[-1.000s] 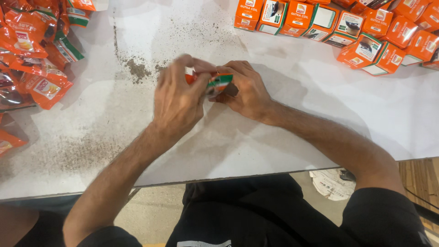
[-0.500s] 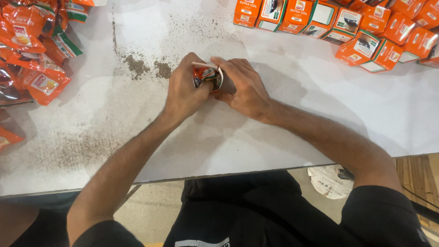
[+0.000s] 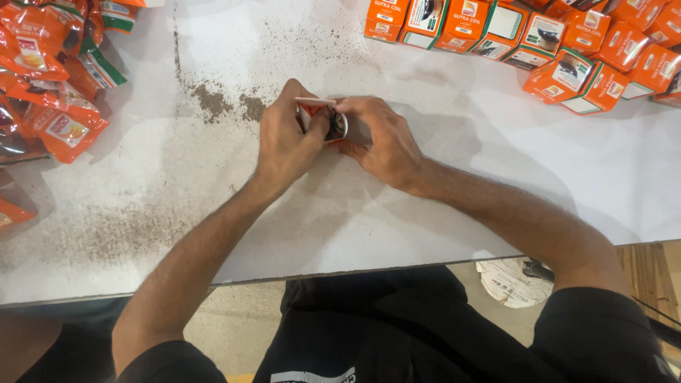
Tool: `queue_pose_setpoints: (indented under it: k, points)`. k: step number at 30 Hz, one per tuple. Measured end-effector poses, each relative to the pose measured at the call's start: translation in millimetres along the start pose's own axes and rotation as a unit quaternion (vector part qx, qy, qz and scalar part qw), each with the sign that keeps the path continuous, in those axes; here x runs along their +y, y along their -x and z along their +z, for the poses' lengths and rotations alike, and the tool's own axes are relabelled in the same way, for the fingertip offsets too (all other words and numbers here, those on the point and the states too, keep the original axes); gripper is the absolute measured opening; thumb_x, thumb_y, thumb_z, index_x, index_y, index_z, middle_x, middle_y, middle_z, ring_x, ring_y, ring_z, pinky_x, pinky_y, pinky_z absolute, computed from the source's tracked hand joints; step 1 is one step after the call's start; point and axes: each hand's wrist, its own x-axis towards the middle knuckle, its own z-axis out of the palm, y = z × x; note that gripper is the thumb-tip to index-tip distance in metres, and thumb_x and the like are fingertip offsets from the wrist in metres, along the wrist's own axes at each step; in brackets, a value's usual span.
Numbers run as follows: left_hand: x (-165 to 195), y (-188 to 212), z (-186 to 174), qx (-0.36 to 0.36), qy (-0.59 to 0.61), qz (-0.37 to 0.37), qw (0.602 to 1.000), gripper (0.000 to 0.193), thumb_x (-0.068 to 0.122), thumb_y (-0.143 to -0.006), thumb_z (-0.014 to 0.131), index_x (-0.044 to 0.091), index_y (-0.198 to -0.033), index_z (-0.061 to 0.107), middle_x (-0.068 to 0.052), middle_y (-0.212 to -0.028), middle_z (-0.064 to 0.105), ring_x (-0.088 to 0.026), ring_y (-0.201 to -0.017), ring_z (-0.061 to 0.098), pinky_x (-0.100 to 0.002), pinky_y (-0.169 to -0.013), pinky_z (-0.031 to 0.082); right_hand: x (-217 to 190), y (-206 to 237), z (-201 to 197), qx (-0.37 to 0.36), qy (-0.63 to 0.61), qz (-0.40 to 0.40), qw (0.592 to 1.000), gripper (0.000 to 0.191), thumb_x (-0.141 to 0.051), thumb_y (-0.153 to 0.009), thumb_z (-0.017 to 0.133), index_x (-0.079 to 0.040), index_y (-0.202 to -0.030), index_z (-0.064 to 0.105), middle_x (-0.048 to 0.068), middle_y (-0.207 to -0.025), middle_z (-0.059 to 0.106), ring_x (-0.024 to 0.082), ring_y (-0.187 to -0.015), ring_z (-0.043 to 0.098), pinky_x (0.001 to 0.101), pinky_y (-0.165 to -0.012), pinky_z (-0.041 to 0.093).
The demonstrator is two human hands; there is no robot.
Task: The person sits at a table covered with small orange boxes and orange sachets. They repeatedly pick up a sachet, place it into an open box, and close the box, setting finished boxes onto a pile on the table.
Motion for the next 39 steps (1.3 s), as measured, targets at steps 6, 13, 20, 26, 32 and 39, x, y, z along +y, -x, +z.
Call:
queue_pose_setpoints:
  k: [6, 13, 20, 26, 32, 39]
  points:
    - [6.7, 6.4, -34.0, -0.146, 0.313, -0.104, 0.933, 0.028, 0.010, -0.084, 0.055, 0.005, -0.111, 0.061, 0.000, -0.085, 0.063, -0.011, -0.071, 0.059, -0.027, -0.065, 0.052, -5.1, -3.6, 1.5, -0.033, 0.194, -0.113, 0.974, 0.057, -0.011, -0.086, 0.084, 0.002, -0.137, 0.062, 0.023, -0.129, 0.065, 0.038, -0.117, 0.064, 0.0469, -0.097, 0.054]
    - [1.1, -9.5, -35.3, -0.141, 0.334, -0.143, 0.921, 0.010, 0.005, -0.096, 0.060, -0.001, -0.098, 0.066, -0.006, -0.077, 0.067, -0.011, -0.063, 0.060, -0.027, -0.058, 0.050, -8.0, -6.1, 6.0, -0.019, 0.176, -0.088, 0.980, 0.046, -0.012, -0.088, 0.084, -0.003, -0.127, 0.060, 0.019, -0.132, 0.064, 0.037, -0.117, 0.065, 0.0457, -0.096, 0.055]
    - [3.3, 6.0, -17.5, 0.085, -0.095, 0.299, 0.946, 0.026, -0.013, -0.077, 0.068, -0.002, -0.099, 0.067, -0.018, -0.107, 0.071, -0.035, -0.102, 0.069, -0.045, -0.089, 0.054, -9.3, -2.9, 3.8, -0.048, 0.120, -0.038, 0.991, 0.041, -0.002, -0.083, 0.086, -0.005, -0.107, 0.053, 0.011, -0.120, 0.067, 0.035, -0.113, 0.067, 0.0449, -0.097, 0.057]
    - [0.6, 30.3, -20.5, -0.039, -0.066, 0.330, 0.941, 0.050, 0.014, -0.084, 0.086, -0.005, -0.124, 0.063, -0.026, -0.142, 0.058, -0.044, -0.137, 0.053, -0.050, -0.111, 0.051, -5.1, 2.9, 1.4, -0.025, 0.077, 0.008, 0.997, 0.070, 0.004, -0.077, 0.082, -0.005, -0.133, 0.042, 0.016, -0.127, 0.068, 0.037, -0.117, 0.068, 0.0442, -0.096, 0.058]
    - [-6.5, 29.5, -20.7, -0.019, -0.014, 0.265, 0.964, 0.022, -0.001, -0.092, 0.077, 0.000, -0.109, 0.064, -0.023, -0.139, 0.065, -0.041, -0.138, 0.059, -0.046, -0.112, 0.056, -1.4, 4.5, 4.9, -0.031, 0.092, -0.001, 0.995, 0.075, 0.003, -0.078, 0.084, -0.006, -0.138, 0.040, 0.015, -0.127, 0.069, 0.036, -0.114, 0.069, 0.0435, -0.095, 0.058]
    - [-11.8, 25.9, -15.2, -0.020, -0.016, 0.267, 0.963, 0.014, 0.000, -0.096, 0.074, 0.001, -0.106, 0.065, -0.026, -0.139, 0.064, -0.042, -0.139, 0.058, -0.047, -0.114, 0.056, -3.6, -0.9, 2.0, -0.032, 0.104, -0.007, 0.994, 0.073, 0.001, -0.079, 0.085, -0.007, -0.138, 0.043, 0.014, -0.130, 0.067, 0.034, -0.118, 0.070, 0.0433, -0.100, 0.058]
